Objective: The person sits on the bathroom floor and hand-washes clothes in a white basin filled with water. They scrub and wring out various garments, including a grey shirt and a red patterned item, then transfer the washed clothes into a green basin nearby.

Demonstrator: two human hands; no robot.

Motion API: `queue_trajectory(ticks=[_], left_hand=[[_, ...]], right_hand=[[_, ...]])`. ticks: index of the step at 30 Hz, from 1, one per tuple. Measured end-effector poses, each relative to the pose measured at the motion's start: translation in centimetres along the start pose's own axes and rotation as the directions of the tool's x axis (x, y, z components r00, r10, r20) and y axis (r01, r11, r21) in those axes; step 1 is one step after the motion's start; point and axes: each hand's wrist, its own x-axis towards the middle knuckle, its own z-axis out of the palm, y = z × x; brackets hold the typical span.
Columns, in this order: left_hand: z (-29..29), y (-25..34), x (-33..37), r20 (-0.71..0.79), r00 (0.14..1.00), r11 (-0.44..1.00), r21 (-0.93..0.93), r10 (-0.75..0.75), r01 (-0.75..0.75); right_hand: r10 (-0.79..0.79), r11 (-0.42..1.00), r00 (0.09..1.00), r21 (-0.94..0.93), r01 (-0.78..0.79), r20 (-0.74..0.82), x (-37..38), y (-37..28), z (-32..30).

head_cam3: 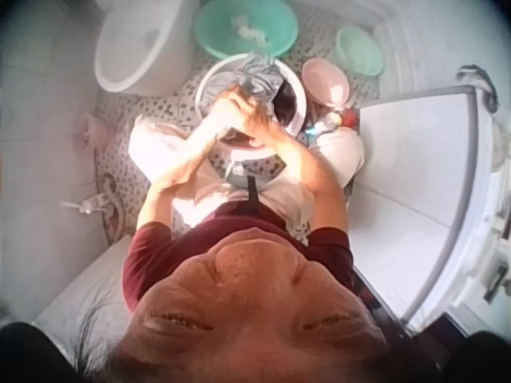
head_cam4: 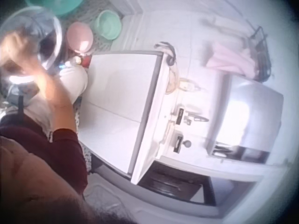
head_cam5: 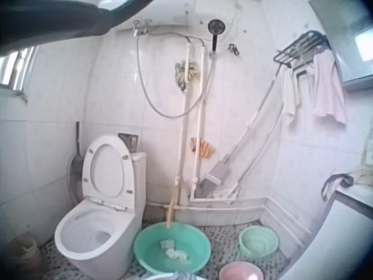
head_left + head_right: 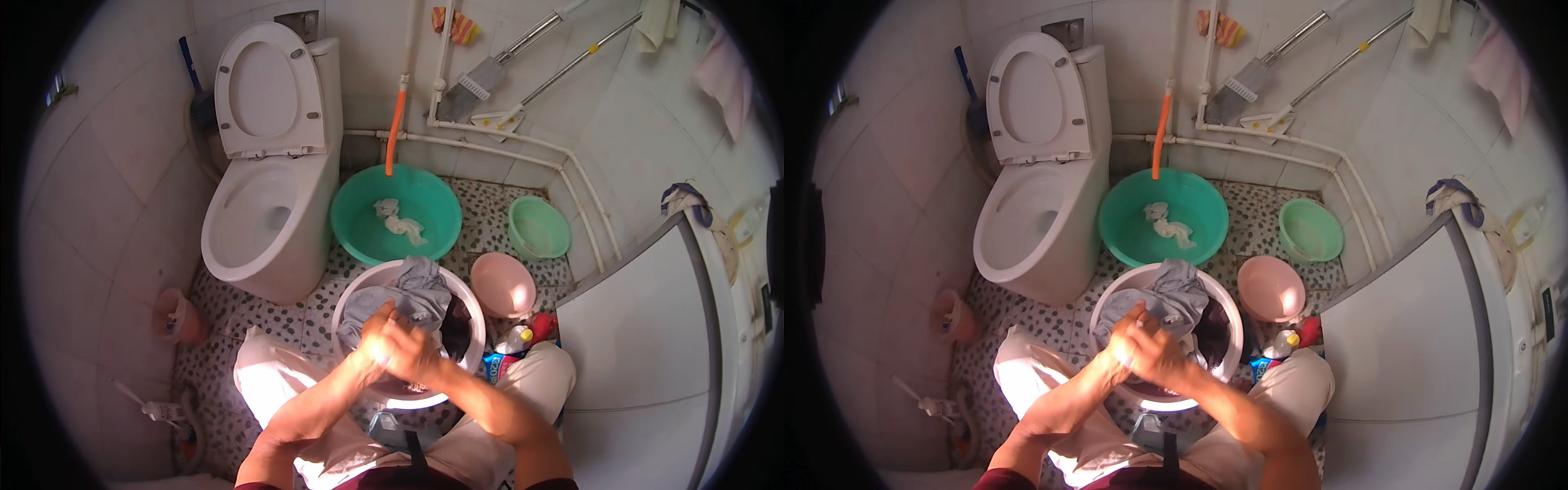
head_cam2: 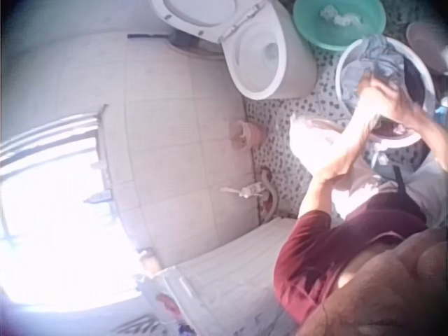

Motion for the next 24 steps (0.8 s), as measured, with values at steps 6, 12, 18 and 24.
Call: queue_trajectory(ticks=[6, 12, 18, 24], left_hand=[[0.0, -1.4, 1.2, -0.111, 0.991, 0.987, 0.150, 0.078, -0.061], [4.4, -1.6, -0.6, -0.378, 0.921, 0.965, 0.262, 0.099, 0.004], [2.4, -0.1, 0.6, -0.421, 0.900, 0.967, 0.253, 0.114, -0.004], [3.1, -2.1, 0.1, -0.377, 0.915, 0.934, 0.356, 0.140, 0.005]], right_hand=[[0.263, 0.965, 0.950, 0.053, -0.257, -0.172, 0.1, 0.6, 1.0], [0.248, 0.968, 0.965, -0.016, -0.250, -0.083, -0.1, 2.5, 0.5], [0.156, 0.987, 0.985, 0.052, -0.152, -0.075, -0.7, -0.4, 1.5], [0.428, 0.903, 0.892, 0.033, -0.428, -0.145, -0.4, 4.2, 1.0]])
